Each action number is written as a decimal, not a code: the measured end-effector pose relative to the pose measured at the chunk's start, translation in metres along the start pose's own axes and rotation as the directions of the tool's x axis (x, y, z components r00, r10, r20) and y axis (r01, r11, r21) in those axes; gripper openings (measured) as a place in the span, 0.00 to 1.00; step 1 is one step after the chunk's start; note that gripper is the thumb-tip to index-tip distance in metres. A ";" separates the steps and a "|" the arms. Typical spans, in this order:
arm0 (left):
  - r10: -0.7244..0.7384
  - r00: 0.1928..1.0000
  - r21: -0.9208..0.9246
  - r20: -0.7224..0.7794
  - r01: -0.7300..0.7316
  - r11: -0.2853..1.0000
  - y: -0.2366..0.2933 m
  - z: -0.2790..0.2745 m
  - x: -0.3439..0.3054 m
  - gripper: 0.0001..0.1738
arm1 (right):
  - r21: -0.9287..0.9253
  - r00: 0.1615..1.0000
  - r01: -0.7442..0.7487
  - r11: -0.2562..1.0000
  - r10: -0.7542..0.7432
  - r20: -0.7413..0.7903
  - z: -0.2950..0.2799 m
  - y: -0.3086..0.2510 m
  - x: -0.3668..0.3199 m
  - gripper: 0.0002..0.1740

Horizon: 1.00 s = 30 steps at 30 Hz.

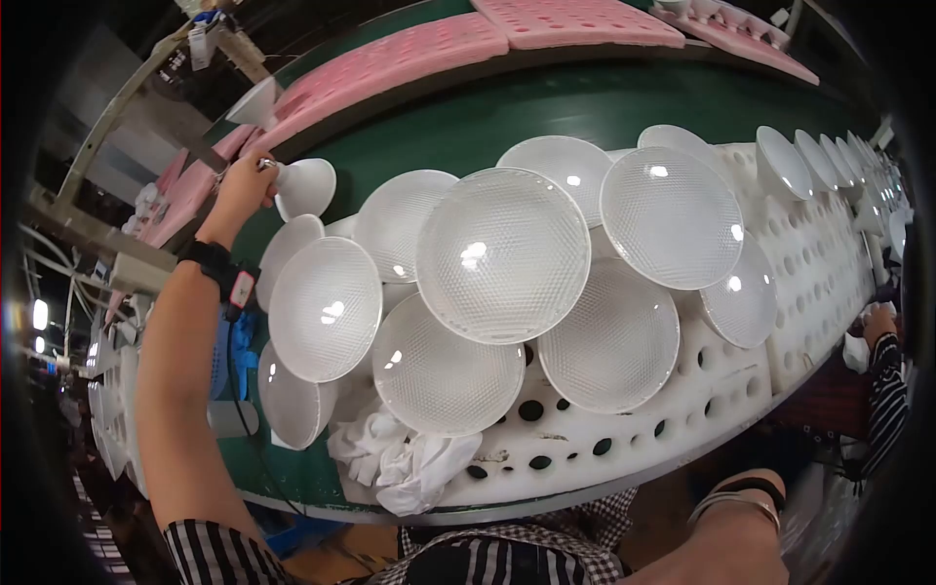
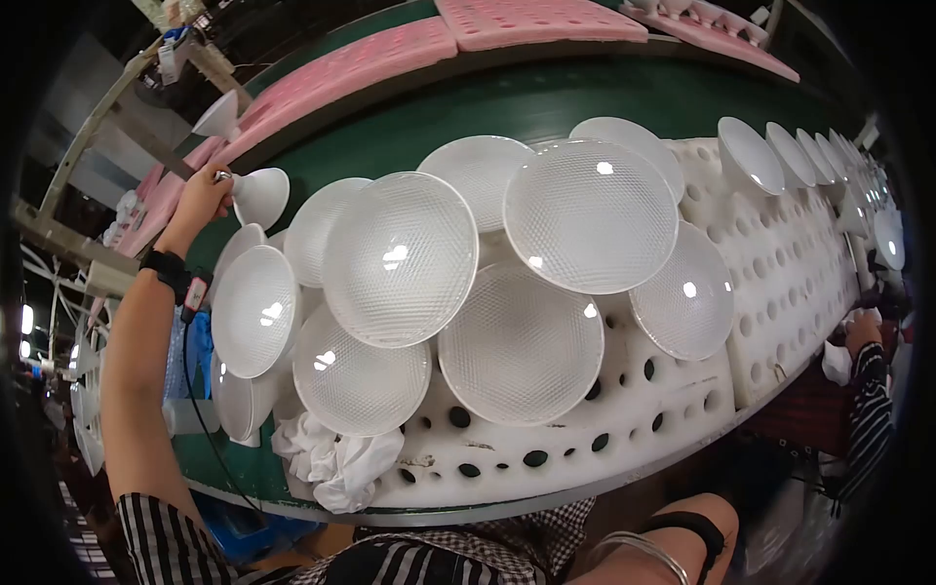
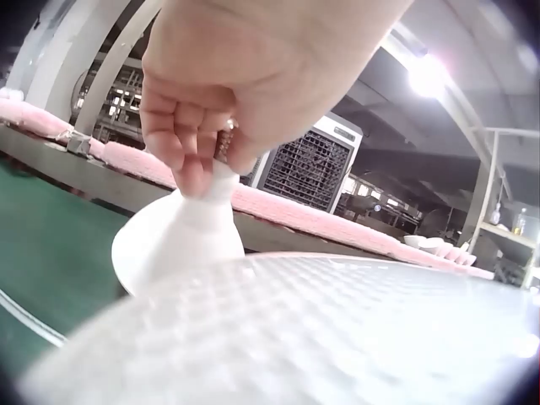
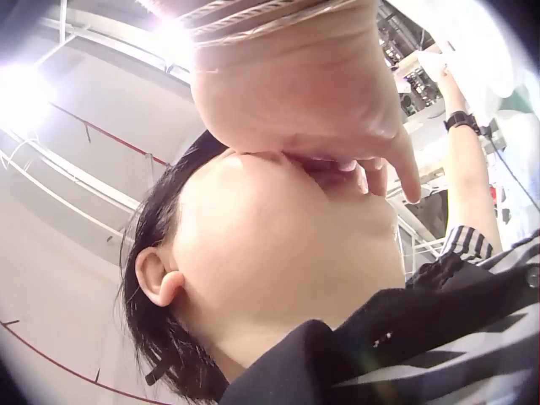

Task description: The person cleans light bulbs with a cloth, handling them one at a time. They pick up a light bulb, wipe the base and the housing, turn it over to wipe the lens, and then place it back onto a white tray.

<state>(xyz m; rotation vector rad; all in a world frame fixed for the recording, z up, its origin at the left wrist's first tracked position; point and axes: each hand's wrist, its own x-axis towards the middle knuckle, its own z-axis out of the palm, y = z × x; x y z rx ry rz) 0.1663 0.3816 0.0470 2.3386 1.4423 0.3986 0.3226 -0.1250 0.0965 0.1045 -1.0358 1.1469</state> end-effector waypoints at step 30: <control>0.279 0.934 0.128 0.222 -0.312 0.942 0.047 -0.016 -0.297 0.65 | -0.837 0.730 -0.542 0.075 0.535 -0.425 0.032 -0.012 -0.095 0.14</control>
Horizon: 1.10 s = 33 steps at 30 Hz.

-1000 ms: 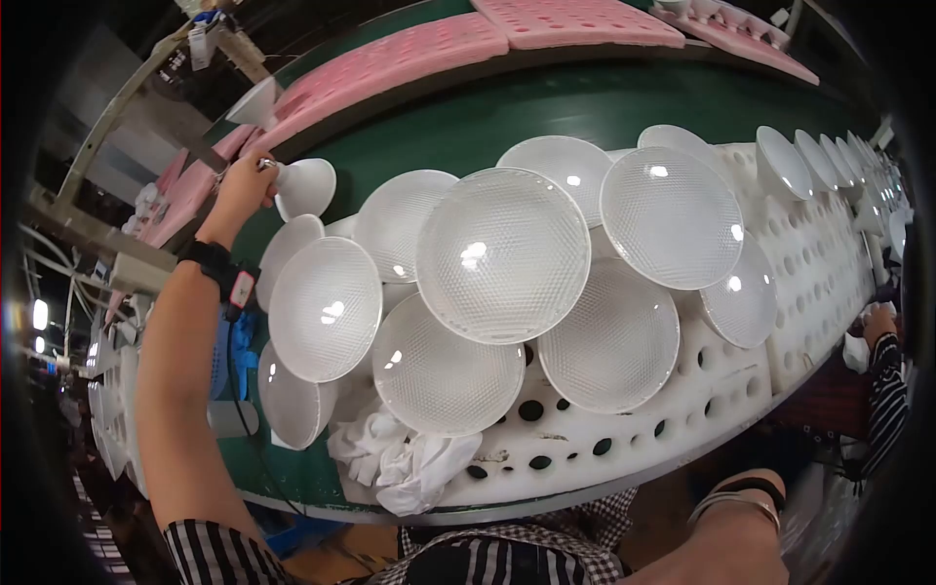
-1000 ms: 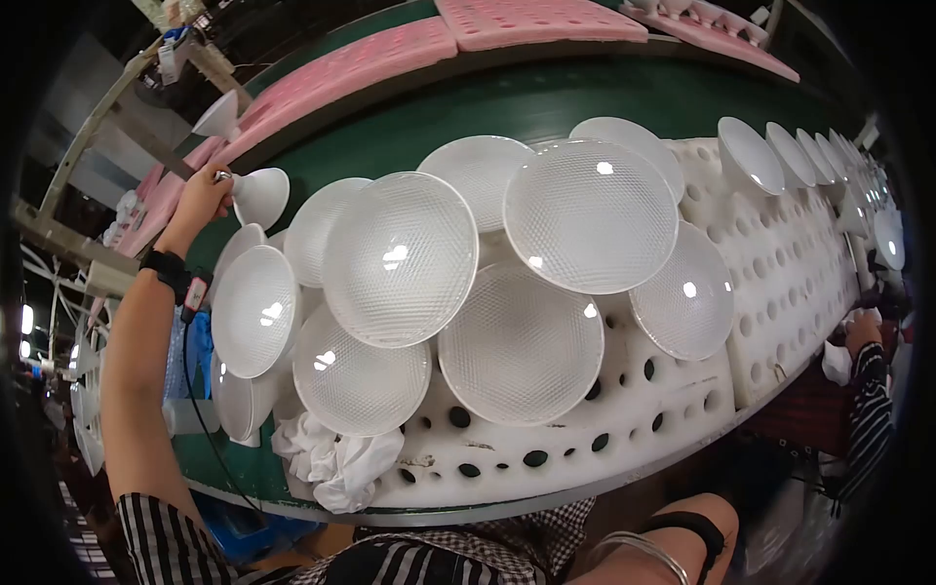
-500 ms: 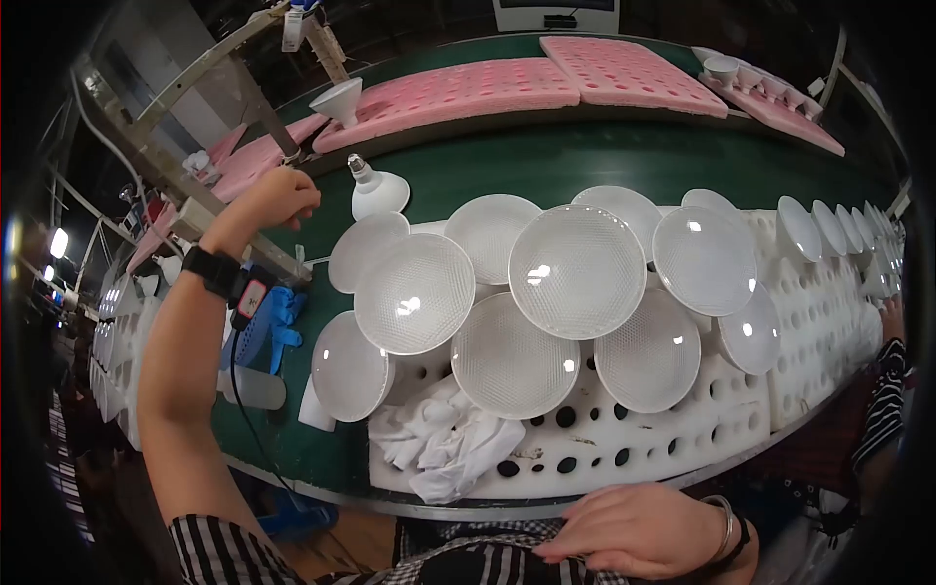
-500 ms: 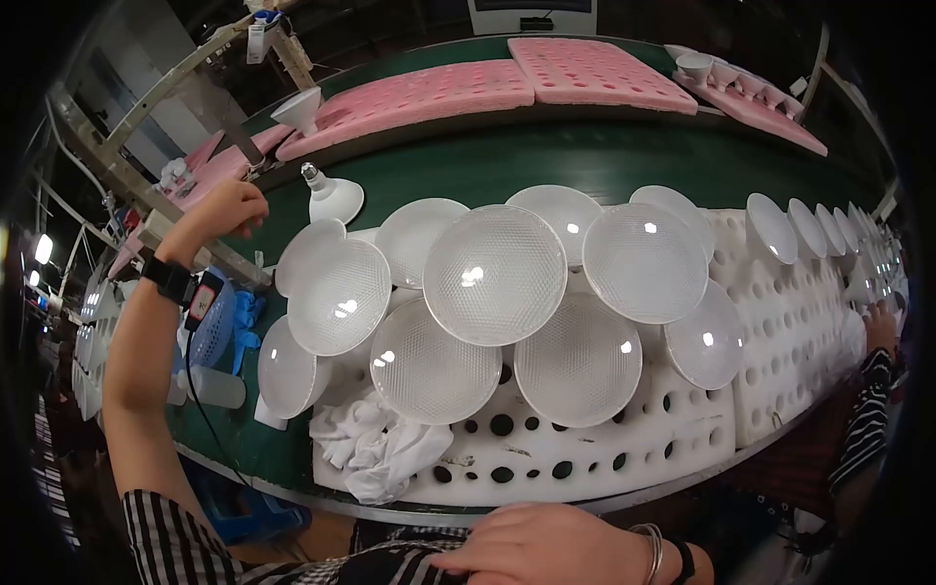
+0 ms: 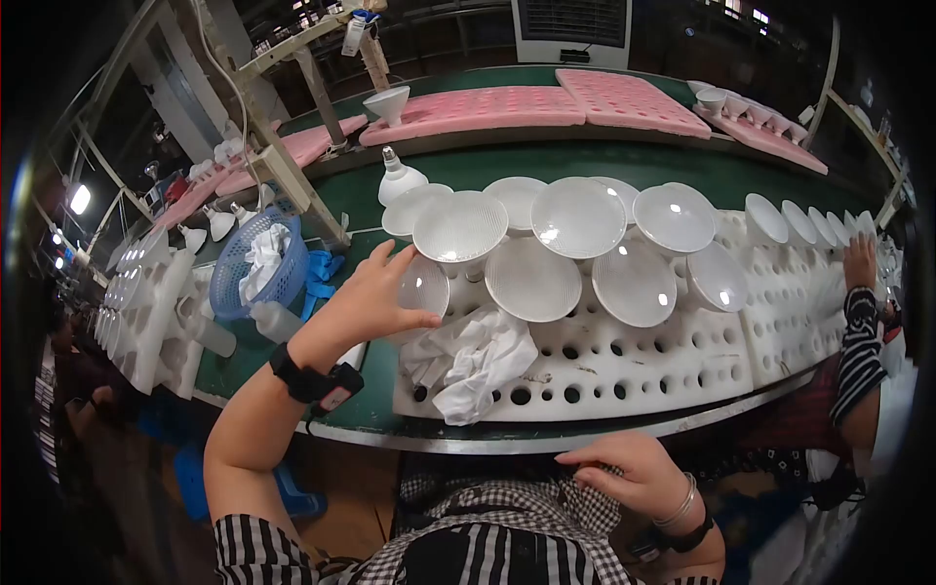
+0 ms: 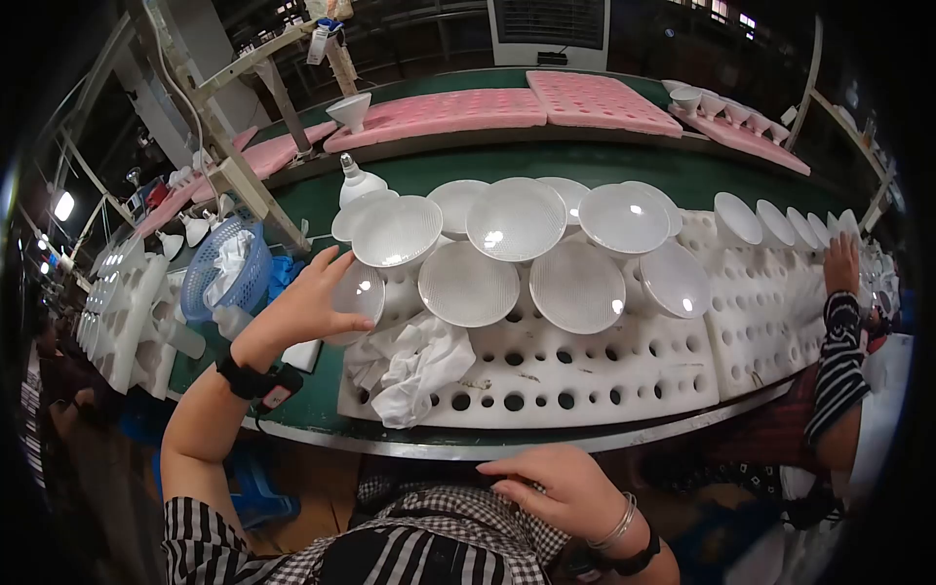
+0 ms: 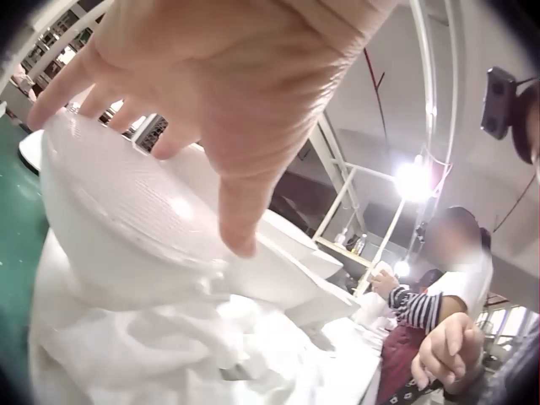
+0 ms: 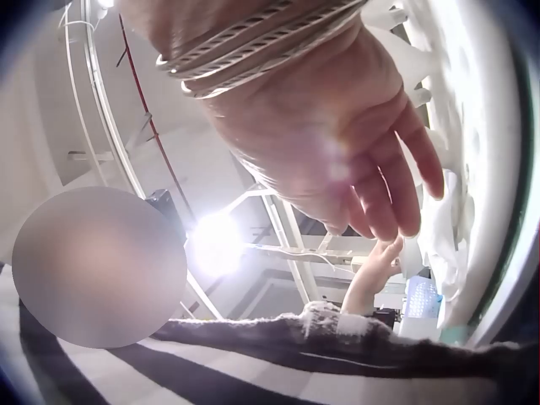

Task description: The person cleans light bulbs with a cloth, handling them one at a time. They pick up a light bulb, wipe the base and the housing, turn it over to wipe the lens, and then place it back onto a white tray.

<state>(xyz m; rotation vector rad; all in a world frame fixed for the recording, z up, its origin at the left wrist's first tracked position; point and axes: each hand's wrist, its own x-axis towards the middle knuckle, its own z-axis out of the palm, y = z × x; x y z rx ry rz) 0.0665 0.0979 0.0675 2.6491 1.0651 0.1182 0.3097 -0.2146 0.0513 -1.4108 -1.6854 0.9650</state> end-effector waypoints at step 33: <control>0.355 0.910 -0.544 -0.214 -0.413 0.730 0.117 0.076 -0.083 0.51 | 0.027 0.965 -0.023 0.999 0.029 -0.260 0.097 0.071 0.060 0.36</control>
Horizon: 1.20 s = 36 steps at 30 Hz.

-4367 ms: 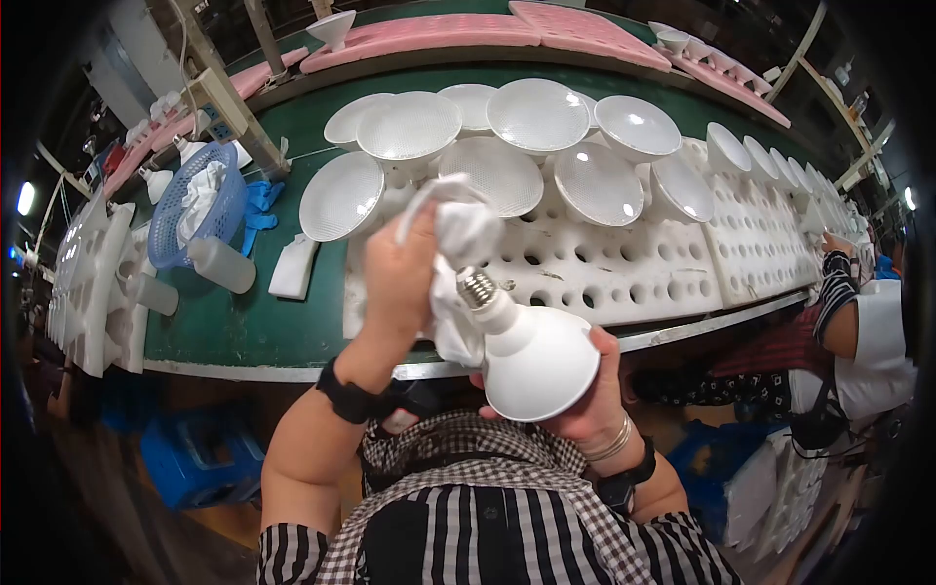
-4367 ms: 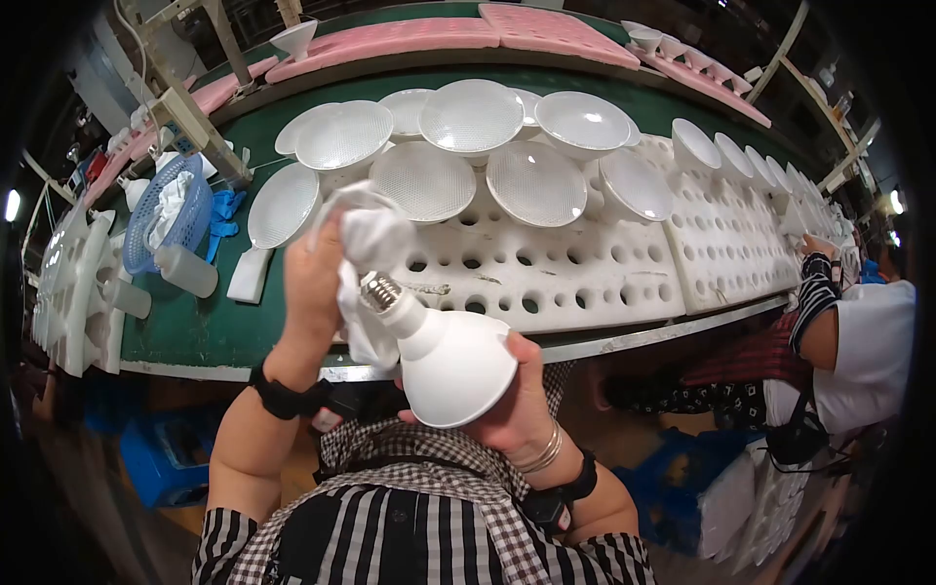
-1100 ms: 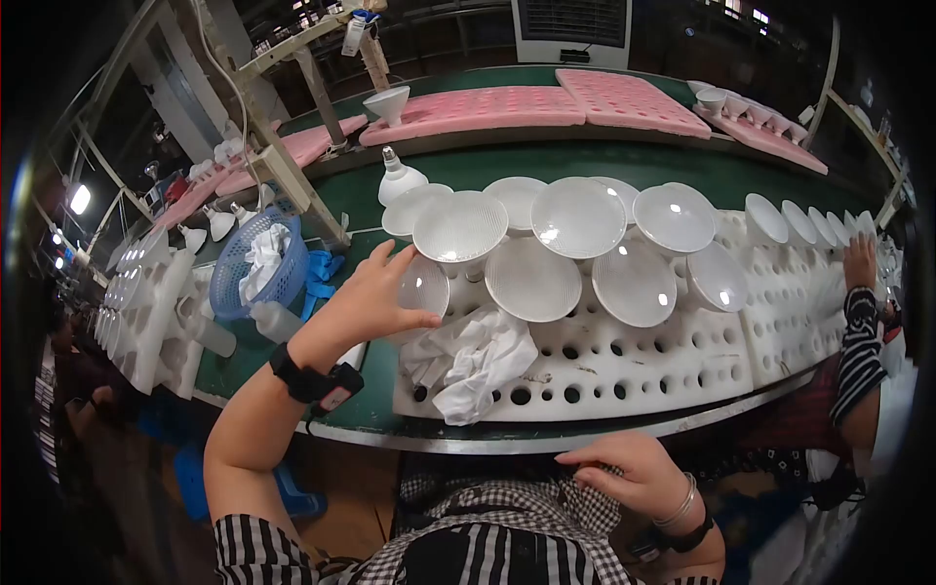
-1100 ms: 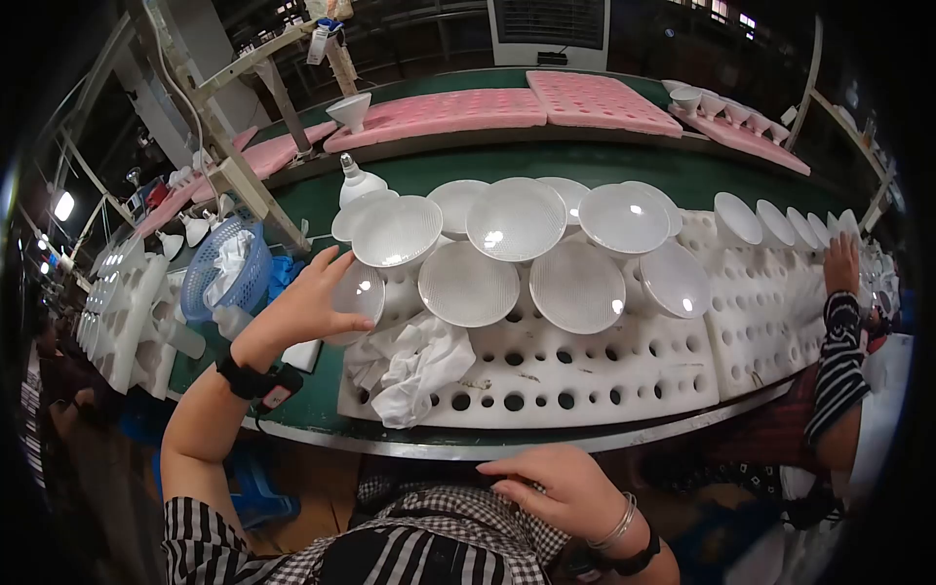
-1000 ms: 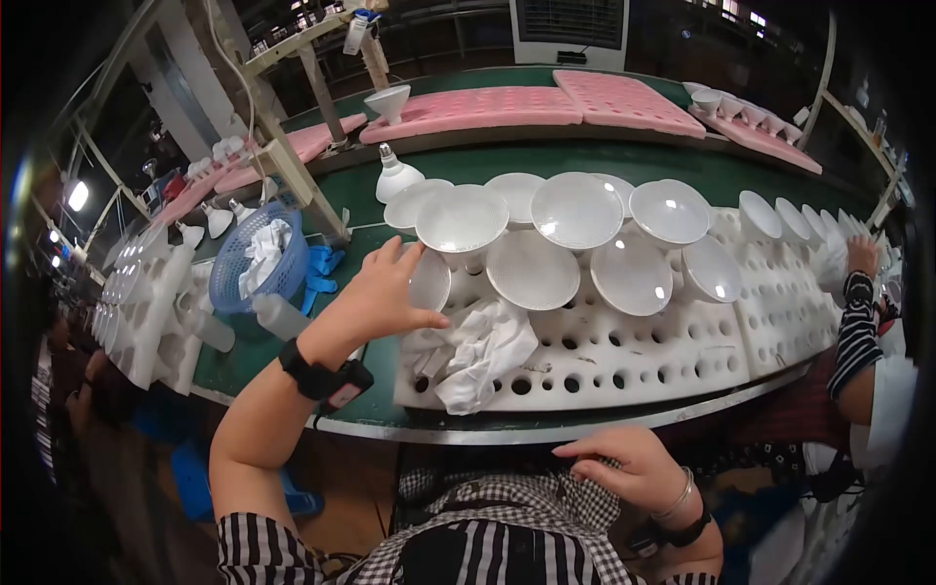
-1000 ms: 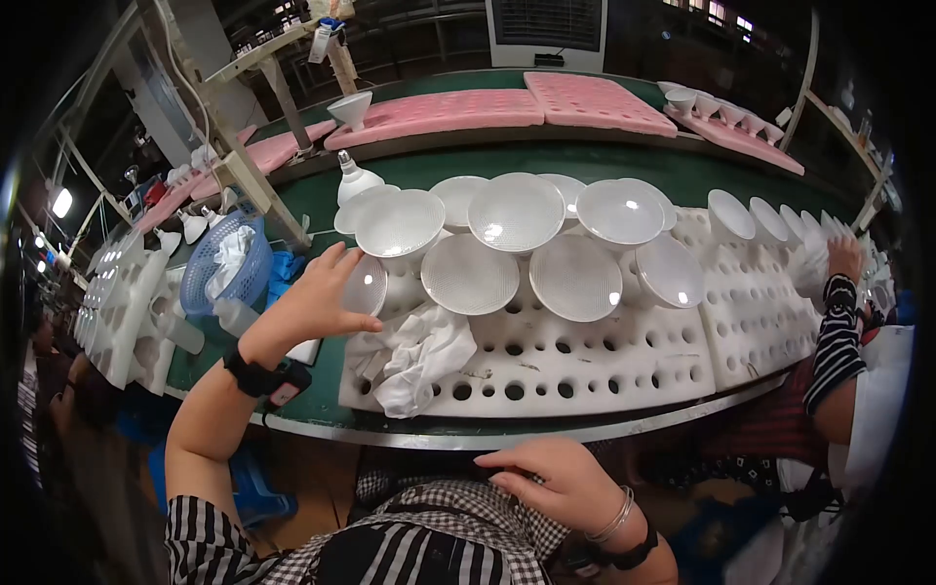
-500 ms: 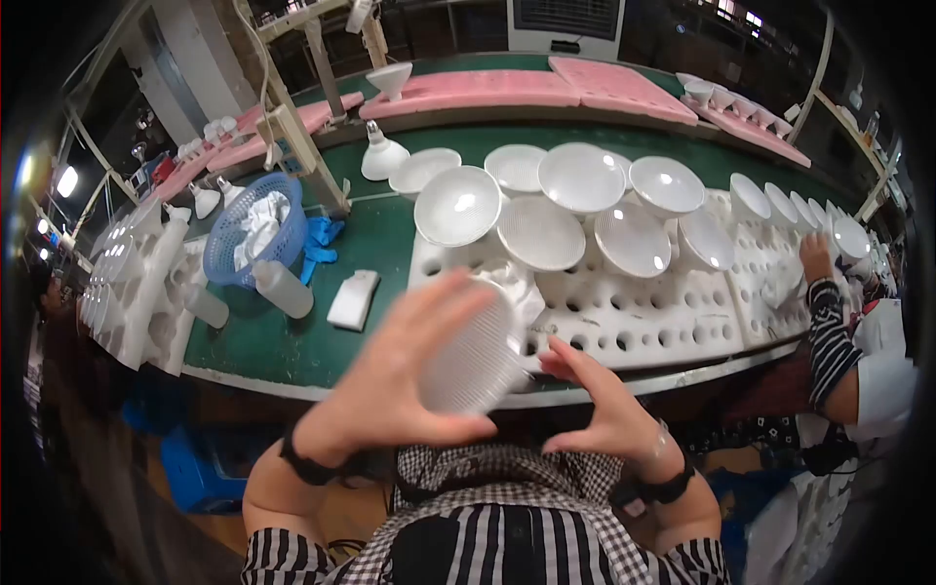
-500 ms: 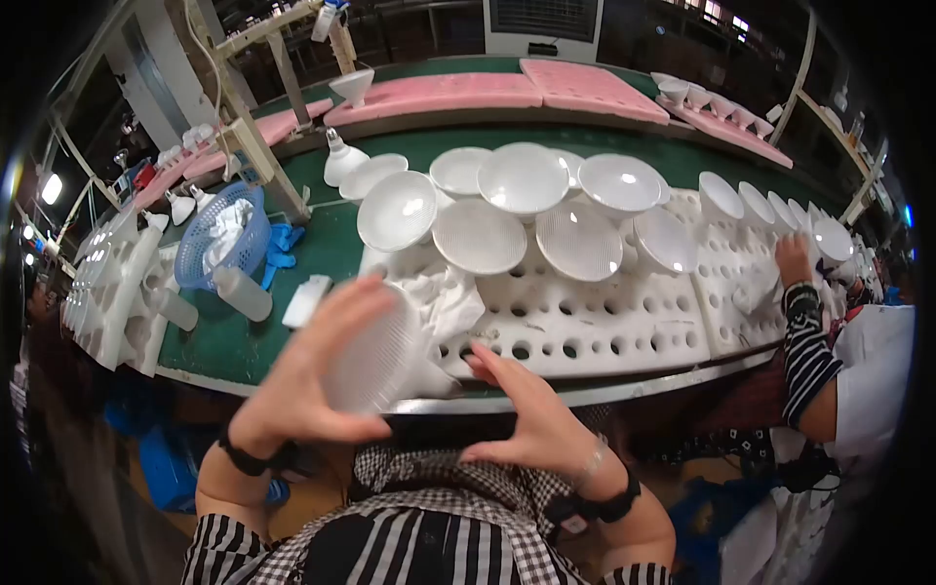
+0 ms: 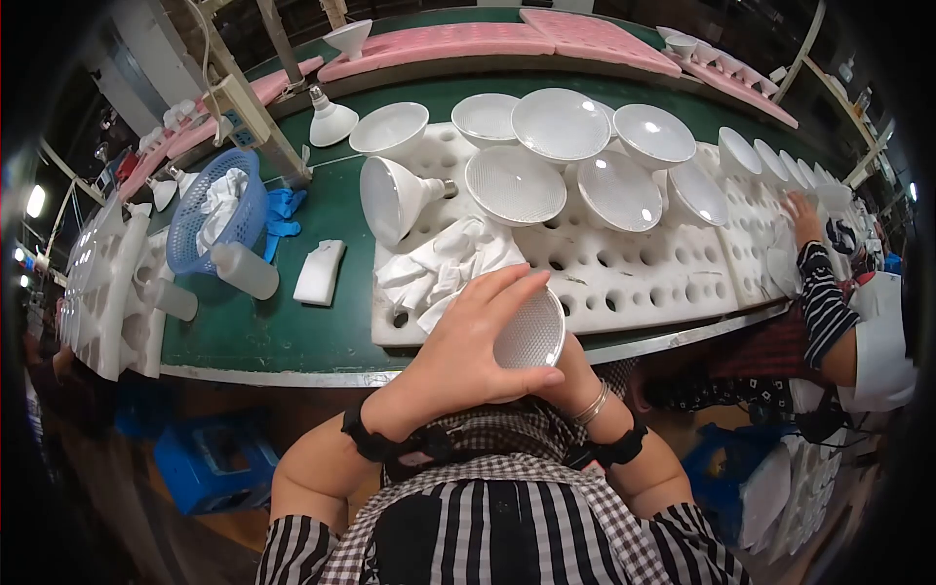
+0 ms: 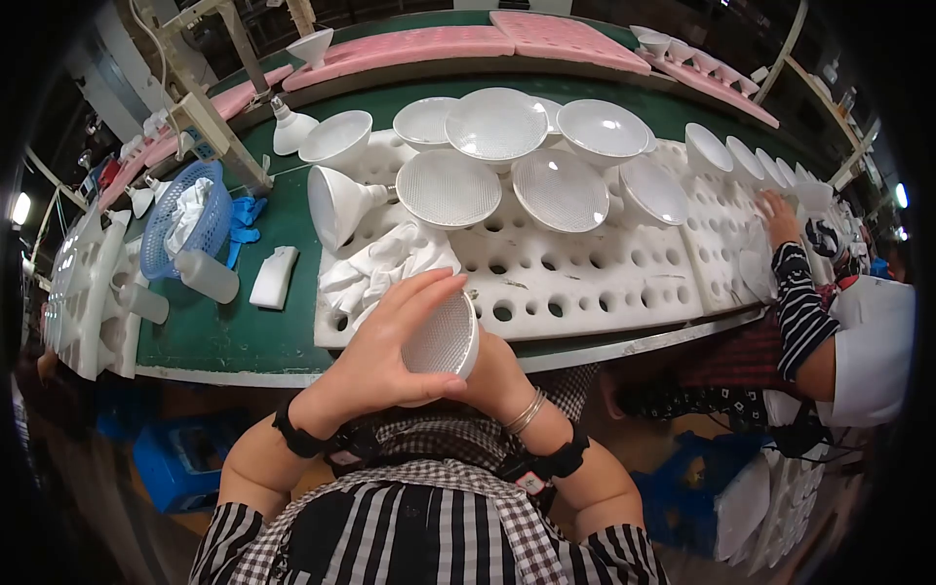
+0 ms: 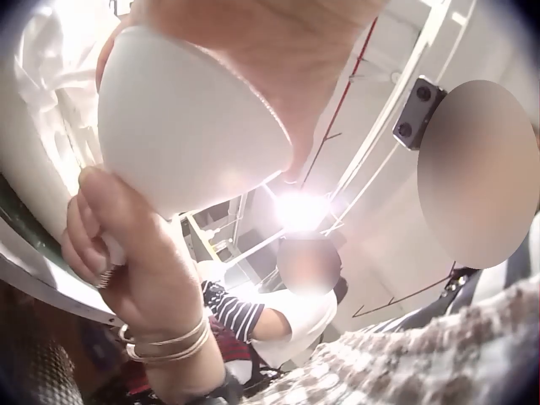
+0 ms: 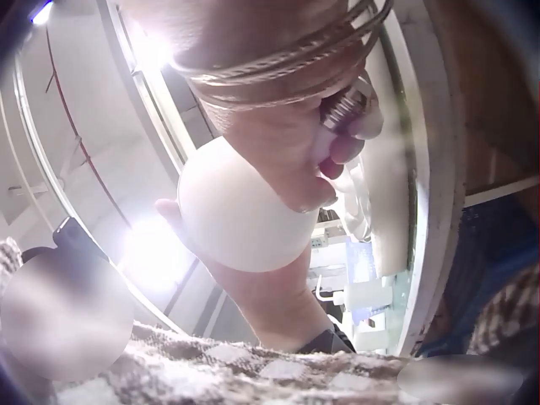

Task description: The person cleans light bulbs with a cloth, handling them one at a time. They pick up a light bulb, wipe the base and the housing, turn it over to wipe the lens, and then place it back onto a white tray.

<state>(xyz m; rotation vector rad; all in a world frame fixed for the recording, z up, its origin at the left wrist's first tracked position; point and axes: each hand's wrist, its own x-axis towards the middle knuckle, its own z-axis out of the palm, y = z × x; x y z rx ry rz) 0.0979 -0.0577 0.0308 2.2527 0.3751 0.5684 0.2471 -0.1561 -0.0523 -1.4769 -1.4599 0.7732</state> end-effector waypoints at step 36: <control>0.327 0.923 -0.003 -0.201 -0.334 0.942 0.016 -0.020 -0.005 0.12 | 0.104 0.944 -0.295 0.950 0.306 -0.120 -0.030 -0.008 -0.038 0.42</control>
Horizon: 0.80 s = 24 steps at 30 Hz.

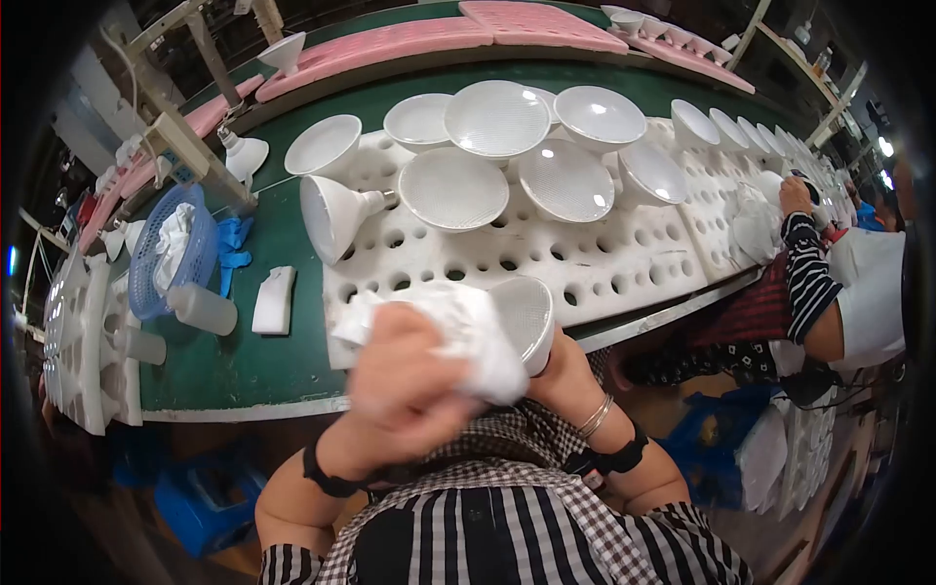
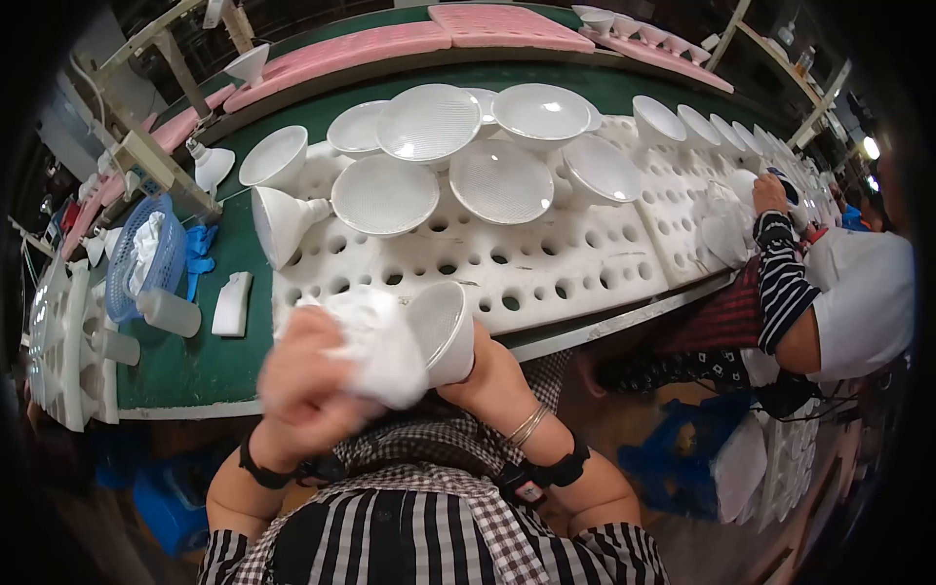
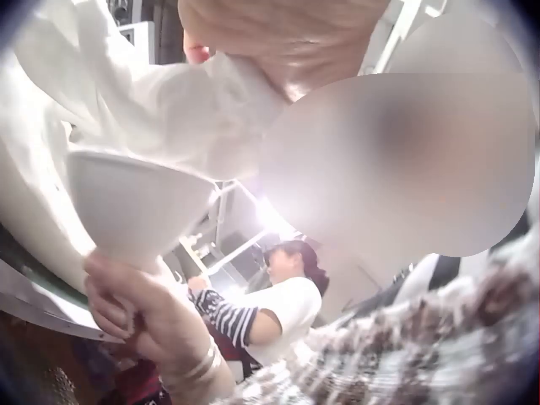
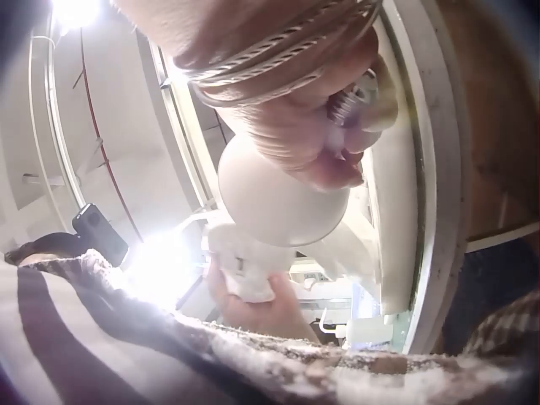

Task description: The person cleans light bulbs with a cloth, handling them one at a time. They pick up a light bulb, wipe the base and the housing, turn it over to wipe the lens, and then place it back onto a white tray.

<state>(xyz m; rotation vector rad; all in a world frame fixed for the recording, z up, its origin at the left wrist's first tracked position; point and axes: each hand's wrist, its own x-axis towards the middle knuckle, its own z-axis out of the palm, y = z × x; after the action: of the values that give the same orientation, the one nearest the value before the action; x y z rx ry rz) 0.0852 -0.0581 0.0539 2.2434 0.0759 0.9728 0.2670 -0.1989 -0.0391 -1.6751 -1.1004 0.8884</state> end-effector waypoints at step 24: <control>-0.219 0.975 0.677 0.027 0.143 0.722 -0.077 0.030 -0.001 0.22 | 0.113 0.991 0.137 0.984 -0.137 -0.010 -0.031 -0.007 0.007 0.40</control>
<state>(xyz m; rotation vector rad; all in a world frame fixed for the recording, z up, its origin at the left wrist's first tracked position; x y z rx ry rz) 0.1203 -0.0161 -0.0083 2.8682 0.6972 0.7868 0.2950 -0.2003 -0.0232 -1.4890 -1.1284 0.8448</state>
